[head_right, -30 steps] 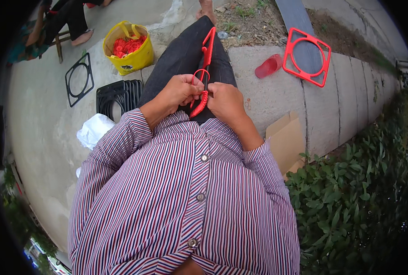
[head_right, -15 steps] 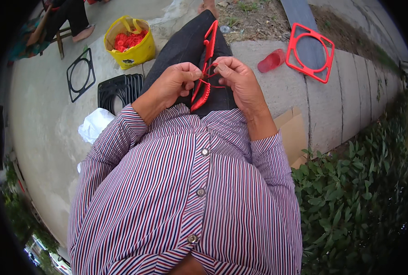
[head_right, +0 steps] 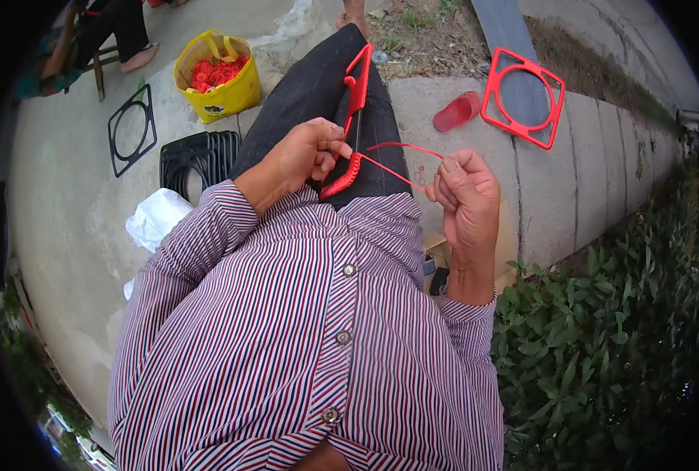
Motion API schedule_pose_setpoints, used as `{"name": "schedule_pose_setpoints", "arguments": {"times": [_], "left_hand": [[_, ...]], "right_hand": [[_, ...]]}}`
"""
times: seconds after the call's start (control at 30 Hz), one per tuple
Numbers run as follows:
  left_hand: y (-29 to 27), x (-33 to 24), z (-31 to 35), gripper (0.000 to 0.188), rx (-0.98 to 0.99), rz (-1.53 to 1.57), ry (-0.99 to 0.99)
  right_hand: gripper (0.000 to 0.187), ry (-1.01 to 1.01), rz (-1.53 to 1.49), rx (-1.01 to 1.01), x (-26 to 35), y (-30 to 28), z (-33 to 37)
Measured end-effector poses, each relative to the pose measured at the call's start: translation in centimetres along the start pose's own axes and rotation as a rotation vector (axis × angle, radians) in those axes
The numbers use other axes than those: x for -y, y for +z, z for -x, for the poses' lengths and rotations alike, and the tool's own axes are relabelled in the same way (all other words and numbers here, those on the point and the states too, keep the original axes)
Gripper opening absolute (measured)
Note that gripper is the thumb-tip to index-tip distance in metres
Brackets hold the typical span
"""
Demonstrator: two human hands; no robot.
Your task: Winding red string onto red plastic frames.
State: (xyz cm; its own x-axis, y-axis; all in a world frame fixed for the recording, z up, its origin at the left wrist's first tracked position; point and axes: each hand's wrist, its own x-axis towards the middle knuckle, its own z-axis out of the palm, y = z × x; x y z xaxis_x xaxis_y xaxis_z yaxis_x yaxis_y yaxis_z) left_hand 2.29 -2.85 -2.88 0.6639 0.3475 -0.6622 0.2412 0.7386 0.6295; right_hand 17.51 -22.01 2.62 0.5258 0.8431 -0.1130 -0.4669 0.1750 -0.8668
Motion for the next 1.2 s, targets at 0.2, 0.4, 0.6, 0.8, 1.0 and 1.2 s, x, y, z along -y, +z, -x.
{"name": "schedule_pose_setpoints", "arguments": {"times": [0.2, 0.4, 0.6, 0.8, 1.0, 1.2], "left_hand": [[2.3, -1.9, 4.3, 0.029, 0.358, -0.265, 0.467], [-1.8, -0.3, -0.4, 0.007, 0.079, -0.221, 0.452], [-1.8, 2.0, -2.6, 0.009, -0.060, -0.981, 0.311], [-1.6, 0.3, -0.3, 0.019, 0.099, -0.425, 0.136], [0.2, 1.4, 0.6, 0.023, 0.146, -0.437, 0.144], [0.5, 1.4, 0.8, 0.017, 0.208, -0.374, -0.002]], "right_hand": [[0.013, 0.336, 0.406, 0.112, -2.2, 2.7, -3.3], [0.016, 0.156, 0.119, -0.048, -4.7, 0.7, -6.2], [0.013, -0.156, 1.293, 0.163, -9.8, 1.3, -7.1], [0.017, -0.017, 0.768, 0.106, -6.3, 0.0, -5.5], [0.013, 0.114, 0.361, 0.228, -1.8, 2.4, -3.0], [0.011, 0.126, 0.335, 0.182, -0.5, 4.0, -1.7]]}}
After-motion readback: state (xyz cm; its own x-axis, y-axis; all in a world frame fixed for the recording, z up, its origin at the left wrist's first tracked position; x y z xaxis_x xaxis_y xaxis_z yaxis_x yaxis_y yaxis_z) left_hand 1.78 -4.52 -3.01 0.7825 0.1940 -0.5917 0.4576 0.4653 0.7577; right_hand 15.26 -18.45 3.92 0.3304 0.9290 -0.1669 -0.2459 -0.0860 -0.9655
